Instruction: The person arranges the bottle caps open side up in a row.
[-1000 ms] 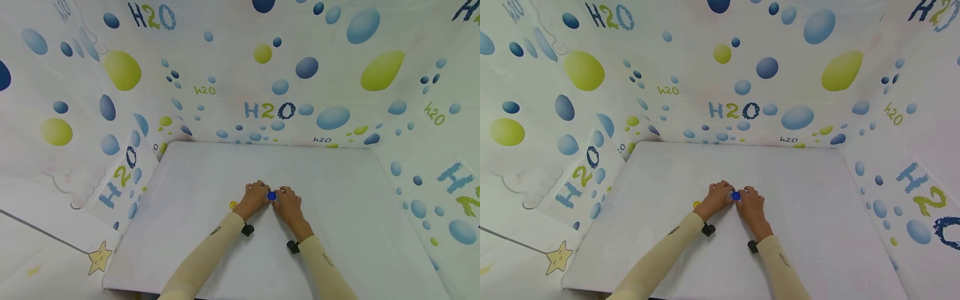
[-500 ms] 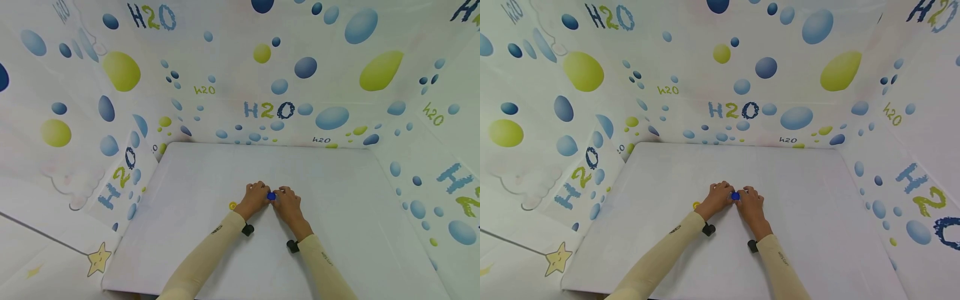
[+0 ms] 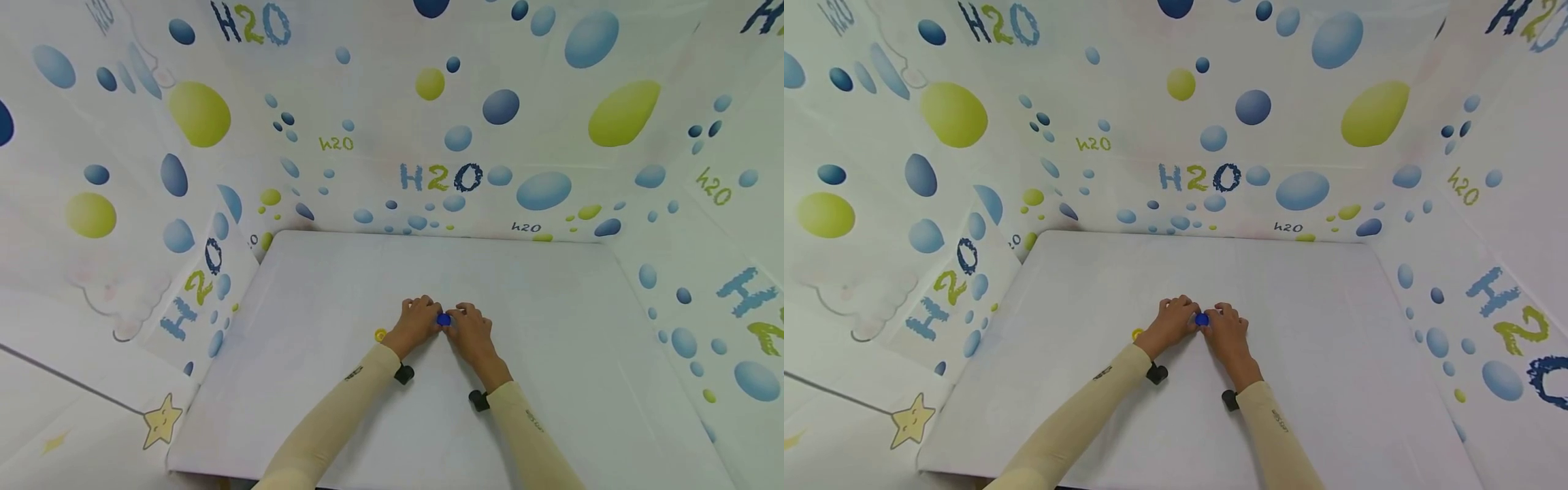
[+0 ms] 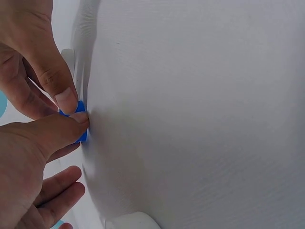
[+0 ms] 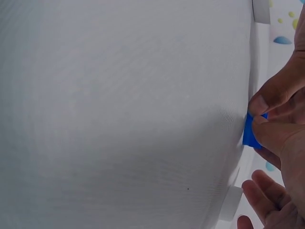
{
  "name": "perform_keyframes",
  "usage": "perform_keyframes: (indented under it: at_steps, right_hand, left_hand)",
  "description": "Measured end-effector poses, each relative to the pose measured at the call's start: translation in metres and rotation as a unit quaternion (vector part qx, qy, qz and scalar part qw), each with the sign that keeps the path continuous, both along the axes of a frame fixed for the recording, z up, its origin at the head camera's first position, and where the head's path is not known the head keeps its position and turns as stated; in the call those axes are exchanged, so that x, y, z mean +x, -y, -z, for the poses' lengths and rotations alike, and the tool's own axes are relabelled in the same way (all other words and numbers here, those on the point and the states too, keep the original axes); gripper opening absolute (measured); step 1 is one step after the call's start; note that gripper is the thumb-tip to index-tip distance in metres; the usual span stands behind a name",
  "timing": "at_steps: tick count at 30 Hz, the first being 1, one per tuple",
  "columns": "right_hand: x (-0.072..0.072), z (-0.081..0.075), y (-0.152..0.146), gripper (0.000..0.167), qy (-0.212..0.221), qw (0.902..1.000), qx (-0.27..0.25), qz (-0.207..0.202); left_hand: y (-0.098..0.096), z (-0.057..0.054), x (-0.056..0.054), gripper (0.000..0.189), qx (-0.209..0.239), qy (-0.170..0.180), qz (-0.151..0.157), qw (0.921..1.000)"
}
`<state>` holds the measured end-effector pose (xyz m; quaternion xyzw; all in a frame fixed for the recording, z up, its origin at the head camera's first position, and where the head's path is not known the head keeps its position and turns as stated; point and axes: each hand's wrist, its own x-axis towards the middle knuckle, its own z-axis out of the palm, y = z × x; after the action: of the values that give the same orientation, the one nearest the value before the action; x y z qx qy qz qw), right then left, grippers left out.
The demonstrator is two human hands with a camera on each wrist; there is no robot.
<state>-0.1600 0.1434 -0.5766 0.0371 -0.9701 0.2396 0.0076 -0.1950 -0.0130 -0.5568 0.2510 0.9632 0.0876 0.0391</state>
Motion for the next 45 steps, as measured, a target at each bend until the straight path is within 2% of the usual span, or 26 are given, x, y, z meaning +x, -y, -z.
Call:
perform_keyframes:
  at_steps: [10, 22, 28, 33, 40, 45]
  right_hand:
    - [0.002, 0.000, 0.002, 0.037, -0.005, 0.9999, -0.008, -0.005]
    - [0.008, -0.016, 0.007, 0.036, -0.026, 0.9993, -0.021, -0.013]
    - [0.012, -0.026, 0.010, 0.032, -0.029, 0.9990, -0.034, 0.004]
    - [0.016, -0.031, 0.012, 0.032, -0.023, 0.9984, -0.050, 0.010]
    - [0.019, -0.027, 0.016, 0.038, -0.016, 0.9984, -0.052, 0.015]
    - [0.020, -0.020, 0.017, 0.032, -0.016, 0.9982, -0.055, 0.015]
  left_hand:
    - [0.004, 0.002, 0.000, 0.038, 0.006, 0.009, -0.001, 0.9999]
    - [0.010, -0.006, 0.006, 0.041, 0.038, 0.022, -0.015, 0.9989]
    - [0.013, -0.011, 0.010, 0.046, 0.048, 0.021, -0.021, 0.9984]
    - [0.015, -0.010, 0.013, 0.040, 0.066, 0.020, -0.026, 0.9973]
    - [0.022, -0.009, 0.019, 0.033, 0.085, 0.010, -0.023, 0.9960]
    - [0.025, -0.007, 0.022, 0.032, 0.069, 0.008, -0.020, 0.9974]
